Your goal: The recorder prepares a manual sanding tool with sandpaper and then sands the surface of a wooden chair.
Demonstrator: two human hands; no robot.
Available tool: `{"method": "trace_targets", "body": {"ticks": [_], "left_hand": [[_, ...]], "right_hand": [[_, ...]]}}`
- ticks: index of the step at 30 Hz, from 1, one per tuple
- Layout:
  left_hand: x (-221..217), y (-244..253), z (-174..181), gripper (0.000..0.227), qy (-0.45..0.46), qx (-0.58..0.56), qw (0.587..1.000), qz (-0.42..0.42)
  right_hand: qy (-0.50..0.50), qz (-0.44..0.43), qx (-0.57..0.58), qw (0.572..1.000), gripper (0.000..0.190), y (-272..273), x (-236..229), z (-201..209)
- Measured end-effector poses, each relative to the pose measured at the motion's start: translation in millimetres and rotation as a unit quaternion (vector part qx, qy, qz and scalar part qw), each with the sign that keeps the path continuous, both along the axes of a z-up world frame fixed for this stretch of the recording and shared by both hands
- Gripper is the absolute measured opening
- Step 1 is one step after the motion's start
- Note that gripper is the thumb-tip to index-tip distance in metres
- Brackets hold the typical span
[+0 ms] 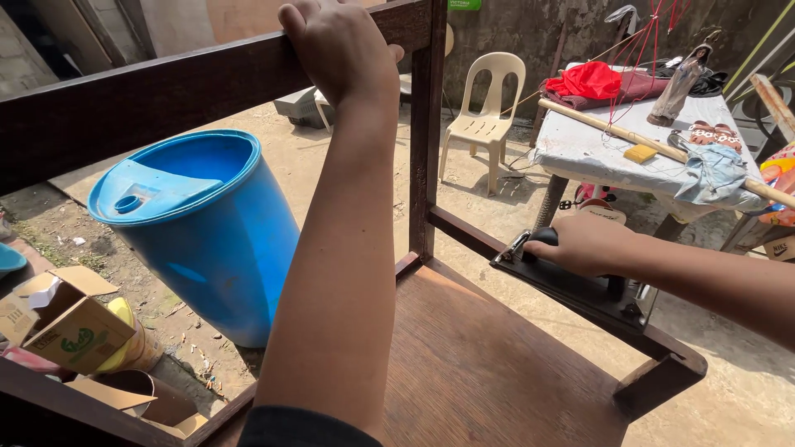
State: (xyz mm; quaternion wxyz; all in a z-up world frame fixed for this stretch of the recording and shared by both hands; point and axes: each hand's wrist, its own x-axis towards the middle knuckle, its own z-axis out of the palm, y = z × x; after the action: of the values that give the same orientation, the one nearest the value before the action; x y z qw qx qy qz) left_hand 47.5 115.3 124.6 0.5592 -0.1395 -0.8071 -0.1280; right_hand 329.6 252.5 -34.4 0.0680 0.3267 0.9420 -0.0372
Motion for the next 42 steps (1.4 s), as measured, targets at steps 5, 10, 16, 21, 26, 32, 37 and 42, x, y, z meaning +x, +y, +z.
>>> {"method": "trace_targets", "body": {"ticks": [5, 10, 16, 21, 26, 32, 37, 42], "left_hand": [[11.0, -8.5, 6.8, 0.073, -0.044, -0.016, 0.999, -0.013], [11.6, -13.7, -3.3, 0.073, 0.017, 0.023, 1.000, -0.001], [22.0, -13.0, 11.0, 0.076, 0.034, 0.029, 0.998, 0.049], [23.6, -20.1, 11.9, 0.068, -0.084, -0.038, 0.995, -0.035], [34.1, -29.7, 12.0, 0.077, -0.021, -0.044, 0.999, -0.005], [16.9, -28.3, 6.5, 0.089, -0.010, -0.067, 0.997, 0.026], [12.9, -35.5, 4.3, 0.091, 0.035, -0.072, 0.997, 0.002], [3.0, -45.3, 0.4, 0.092, 0.080, -0.092, 0.993, -0.008]], "right_hand": [[-0.008, 0.004, -0.010, 1.000, 0.075, -0.1, -67.8, 0.4], [0.035, 0.008, -0.024, 0.999, 0.076, 4.7, -96.1, -7.4], [-0.010, 0.001, 0.009, 1.000, 0.076, -2.6, -32.0, -0.1], [0.020, -0.002, -0.011, 1.000, 0.074, -12.2, -108.9, 3.0], [0.040, -0.011, -0.023, 0.999, 0.070, -22.8, -45.7, 7.4], [-0.040, -0.053, -0.047, 0.997, 0.062, 6.4, 141.0, 8.5], [0.137, -0.312, -0.242, 0.909, 0.056, 82.5, 283.4, -67.7], [0.394, -0.371, -0.508, 0.671, 0.059, 79.3, 338.8, -220.2]]}}
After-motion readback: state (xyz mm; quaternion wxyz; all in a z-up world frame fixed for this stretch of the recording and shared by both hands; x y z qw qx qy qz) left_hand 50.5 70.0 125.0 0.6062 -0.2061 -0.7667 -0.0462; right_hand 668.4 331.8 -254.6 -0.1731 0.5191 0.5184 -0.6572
